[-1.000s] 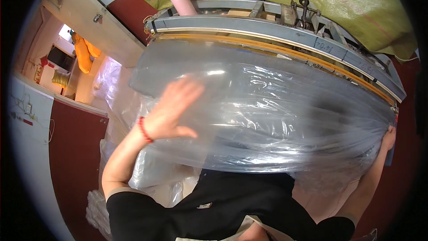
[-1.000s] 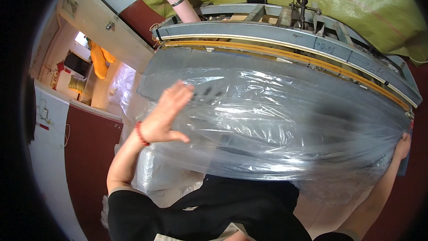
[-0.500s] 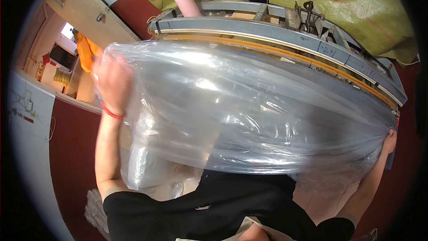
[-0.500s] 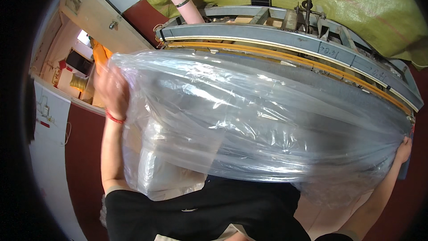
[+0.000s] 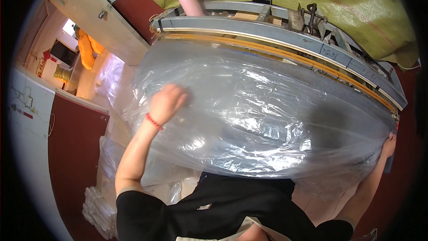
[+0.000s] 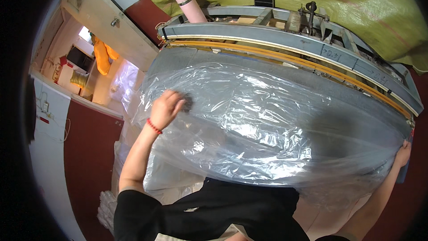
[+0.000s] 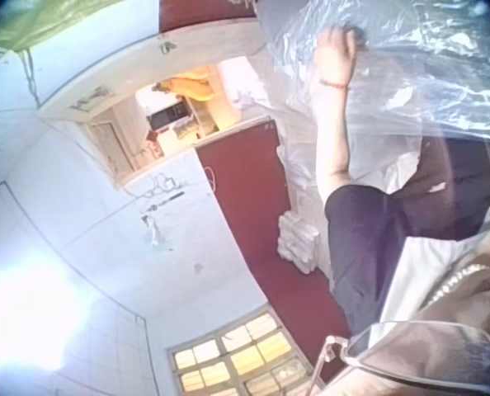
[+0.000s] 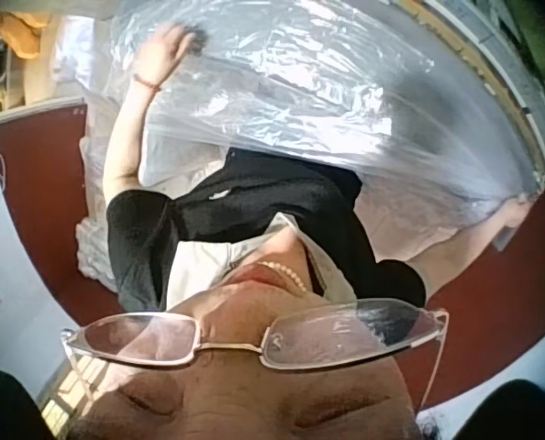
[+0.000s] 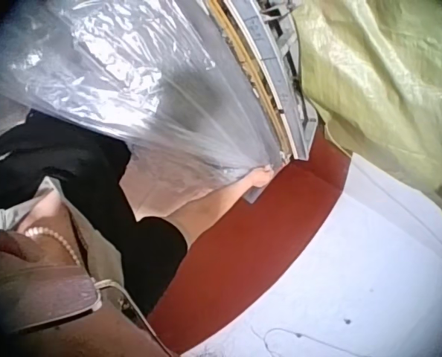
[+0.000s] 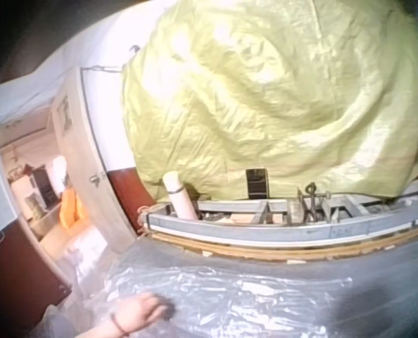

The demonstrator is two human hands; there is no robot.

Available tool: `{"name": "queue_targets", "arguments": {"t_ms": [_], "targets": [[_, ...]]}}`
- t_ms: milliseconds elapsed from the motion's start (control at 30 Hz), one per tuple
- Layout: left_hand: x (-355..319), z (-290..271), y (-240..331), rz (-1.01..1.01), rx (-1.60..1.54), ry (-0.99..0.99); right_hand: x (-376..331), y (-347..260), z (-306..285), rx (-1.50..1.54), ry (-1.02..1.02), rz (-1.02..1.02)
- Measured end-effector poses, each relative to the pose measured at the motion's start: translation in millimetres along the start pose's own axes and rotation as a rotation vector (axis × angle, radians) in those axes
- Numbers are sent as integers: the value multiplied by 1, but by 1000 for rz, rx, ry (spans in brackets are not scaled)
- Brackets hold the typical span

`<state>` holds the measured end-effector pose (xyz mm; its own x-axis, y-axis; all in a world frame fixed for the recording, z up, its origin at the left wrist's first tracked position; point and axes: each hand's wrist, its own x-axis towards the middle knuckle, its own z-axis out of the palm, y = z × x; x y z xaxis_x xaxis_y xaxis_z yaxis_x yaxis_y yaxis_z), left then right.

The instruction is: Manually aligning and preparing large plastic sheets on a workspace for packaging or heat sealing.

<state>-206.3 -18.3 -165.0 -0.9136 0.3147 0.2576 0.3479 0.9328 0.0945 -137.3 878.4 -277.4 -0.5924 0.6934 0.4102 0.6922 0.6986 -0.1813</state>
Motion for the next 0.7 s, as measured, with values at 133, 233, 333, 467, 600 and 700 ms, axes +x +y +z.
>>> {"name": "queue_targets", "arguments": {"t_ms": [133, 233, 333, 467, 600, 700], "targets": [[40, 31, 18, 268, -129, 29, 0, 2, 7, 14, 19, 24], [31, 45, 17, 193, -153, 22, -1, 0, 9, 70, 3, 94], [18, 43, 21, 139, -130, -27, 2, 4, 9, 118, -16, 139], [31, 46, 18, 18, -129, 92, 18, 36, 31, 261, 3, 158], [61, 72, 14, -89, -11, 243, 36, 92, 6, 1220, -181, 148], [61, 73, 3, -150, -118, 311, 12, 66, -42, 1469, -291, 257]]}}
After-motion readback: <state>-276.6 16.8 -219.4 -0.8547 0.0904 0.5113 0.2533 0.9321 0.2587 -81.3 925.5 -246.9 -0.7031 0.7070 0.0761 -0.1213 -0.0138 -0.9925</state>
